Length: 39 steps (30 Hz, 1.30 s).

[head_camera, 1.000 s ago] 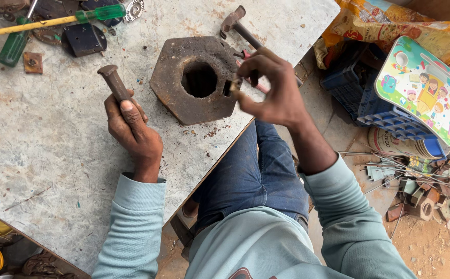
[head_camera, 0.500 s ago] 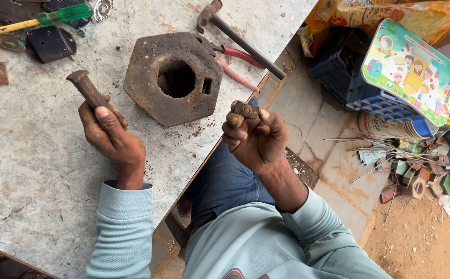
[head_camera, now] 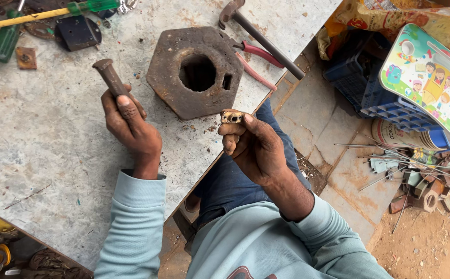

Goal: The person uses a hammer and chisel to strike small metal lock components on a hexagonal anvil. They repeatedly pick up individual pieces, position them, and tap them with the hammer, then set them aside on the workbench.

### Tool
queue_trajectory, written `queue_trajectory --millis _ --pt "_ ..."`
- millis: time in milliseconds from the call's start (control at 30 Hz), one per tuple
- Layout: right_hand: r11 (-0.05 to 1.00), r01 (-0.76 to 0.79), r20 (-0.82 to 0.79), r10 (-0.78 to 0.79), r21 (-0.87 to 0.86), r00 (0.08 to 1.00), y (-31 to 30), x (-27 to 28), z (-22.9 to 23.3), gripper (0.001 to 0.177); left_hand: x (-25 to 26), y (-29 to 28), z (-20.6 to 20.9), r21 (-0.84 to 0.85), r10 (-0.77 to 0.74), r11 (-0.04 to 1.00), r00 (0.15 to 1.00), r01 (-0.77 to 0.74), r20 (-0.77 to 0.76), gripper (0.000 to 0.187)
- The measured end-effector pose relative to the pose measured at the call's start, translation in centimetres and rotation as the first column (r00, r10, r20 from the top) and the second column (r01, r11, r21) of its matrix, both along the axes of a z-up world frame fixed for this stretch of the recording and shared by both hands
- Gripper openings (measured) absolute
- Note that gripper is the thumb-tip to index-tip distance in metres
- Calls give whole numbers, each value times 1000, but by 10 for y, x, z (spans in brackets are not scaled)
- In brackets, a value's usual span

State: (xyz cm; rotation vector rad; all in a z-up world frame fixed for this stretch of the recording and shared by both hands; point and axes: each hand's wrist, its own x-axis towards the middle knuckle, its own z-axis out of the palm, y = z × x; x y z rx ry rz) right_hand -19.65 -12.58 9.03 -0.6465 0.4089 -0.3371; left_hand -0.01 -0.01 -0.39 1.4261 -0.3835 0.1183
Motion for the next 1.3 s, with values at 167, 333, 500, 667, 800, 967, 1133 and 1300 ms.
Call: queue_trajectory --millis 167,333,500,667,800,967,1133,1300 --pt "988 -33 -30 29 -151 999 13 18 23 38 -2 -4 5 -90 -1 996 991 -12 -137 50" --pt "613 -248 -133 227 -751 965 44 68 66 28 0 -6 8 1 95 996 996 -95 7 46" --pt "-198 -165 -236 422 -966 876 77 169 80 21 6 -16 6 73 56 996 988 -45 -147 40" --pt "-541 -18 -343 507 -841 791 118 279 35 9 10 -28 0 141 32 990 980 -4 -195 37" --pt "-704 -84 -455 359 -705 815 160 337 4 20 10 -23 7 193 -4 981 989 33 -148 35" --pt "-769 -390 -648 41 -507 761 196 355 -47 49 11 -16 3 280 -165 940 979 193 -120 32" --pt "-924 -87 -480 112 -372 870 224 352 -77 33 15 -22 -6 360 -256 886 956 292 -145 30" --pt "-819 -207 -584 182 -535 791 228 355 -64 29 15 -28 -11 391 -250 876 959 282 -133 28"
